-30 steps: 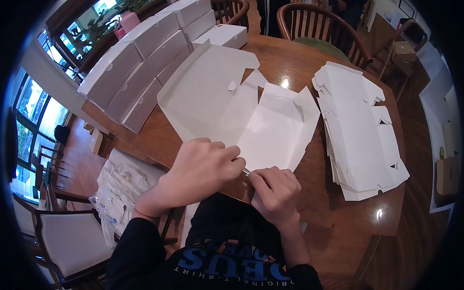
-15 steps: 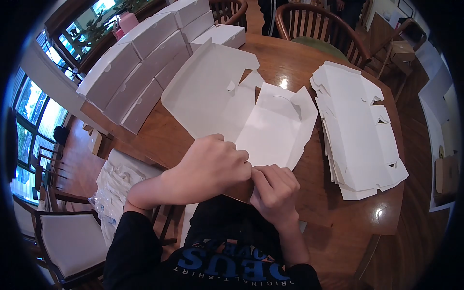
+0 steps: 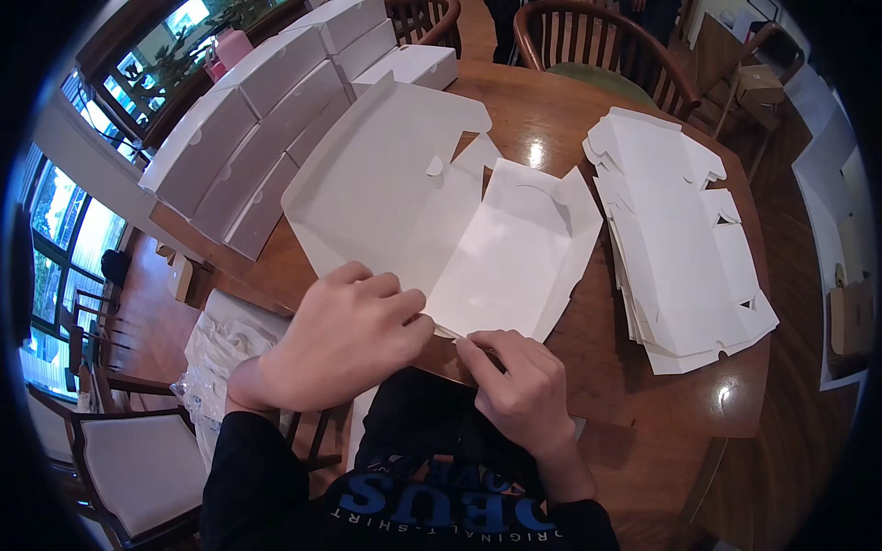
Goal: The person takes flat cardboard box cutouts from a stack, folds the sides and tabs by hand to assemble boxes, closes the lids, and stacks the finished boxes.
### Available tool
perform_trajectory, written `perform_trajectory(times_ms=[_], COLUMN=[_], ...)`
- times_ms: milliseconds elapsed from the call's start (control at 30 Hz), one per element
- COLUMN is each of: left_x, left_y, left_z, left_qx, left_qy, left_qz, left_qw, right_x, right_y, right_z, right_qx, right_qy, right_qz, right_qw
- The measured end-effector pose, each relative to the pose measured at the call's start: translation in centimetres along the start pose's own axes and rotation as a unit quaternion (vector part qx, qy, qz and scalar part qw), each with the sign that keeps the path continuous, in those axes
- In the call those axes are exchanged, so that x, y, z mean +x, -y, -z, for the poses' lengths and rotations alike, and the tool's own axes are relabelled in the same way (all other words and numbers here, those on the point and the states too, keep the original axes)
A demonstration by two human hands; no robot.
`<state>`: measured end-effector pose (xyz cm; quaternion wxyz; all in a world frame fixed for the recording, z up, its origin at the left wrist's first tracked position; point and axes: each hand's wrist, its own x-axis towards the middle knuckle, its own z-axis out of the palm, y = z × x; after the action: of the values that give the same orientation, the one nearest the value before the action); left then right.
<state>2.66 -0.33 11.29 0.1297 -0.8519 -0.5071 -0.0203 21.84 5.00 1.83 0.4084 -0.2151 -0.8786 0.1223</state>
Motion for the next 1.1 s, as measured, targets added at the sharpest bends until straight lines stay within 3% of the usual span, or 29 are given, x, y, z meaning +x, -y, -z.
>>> perform_trajectory(times_ms=[533,800,900,967,1000,1067,1100], left_x=[1.6,2.3,1.8,0.6,0.0,-1.0,-1.3], left_y=[-2.0,-3.5,-3.2,-2.2,-1.8,-1.4,-1.4], left_z=[-1.9,-2.3,-1.7,0.2,0.4,0.4,-1.0], left_qx=[0.069,0.107,0.030,-0.079,-0.079,-0.023,-0.020], left_qy=[-0.053,0.006,-0.007,-0.184,-0.182,-0.395,-0.394], left_qz=[-0.051,-0.017,0.015,-0.021,-0.017,0.045,0.049], left_qw=[0.995,0.994,0.999,0.979,0.980,0.917,0.917], right_x=[0.0,-0.3,-0.4,-0.2,-0.2,0.1,0.3], right_y=[-0.2,-1.0,-0.7,-0.8,-0.7,-0.5,-0.5], right_z=[-0.9,-1.6,-1.3,-1.6,-1.6,-1.4,-1.4], right_qx=[0.016,0.020,-0.014,-0.007,-0.003,-0.008,-0.016], right_qy=[-0.028,-0.065,-0.038,-0.060,-0.080,-0.063,-0.050], right_qz=[0.028,0.031,0.024,0.033,0.037,0.032,0.025], right_qw=[0.999,0.997,0.999,0.998,0.996,0.997,0.998])
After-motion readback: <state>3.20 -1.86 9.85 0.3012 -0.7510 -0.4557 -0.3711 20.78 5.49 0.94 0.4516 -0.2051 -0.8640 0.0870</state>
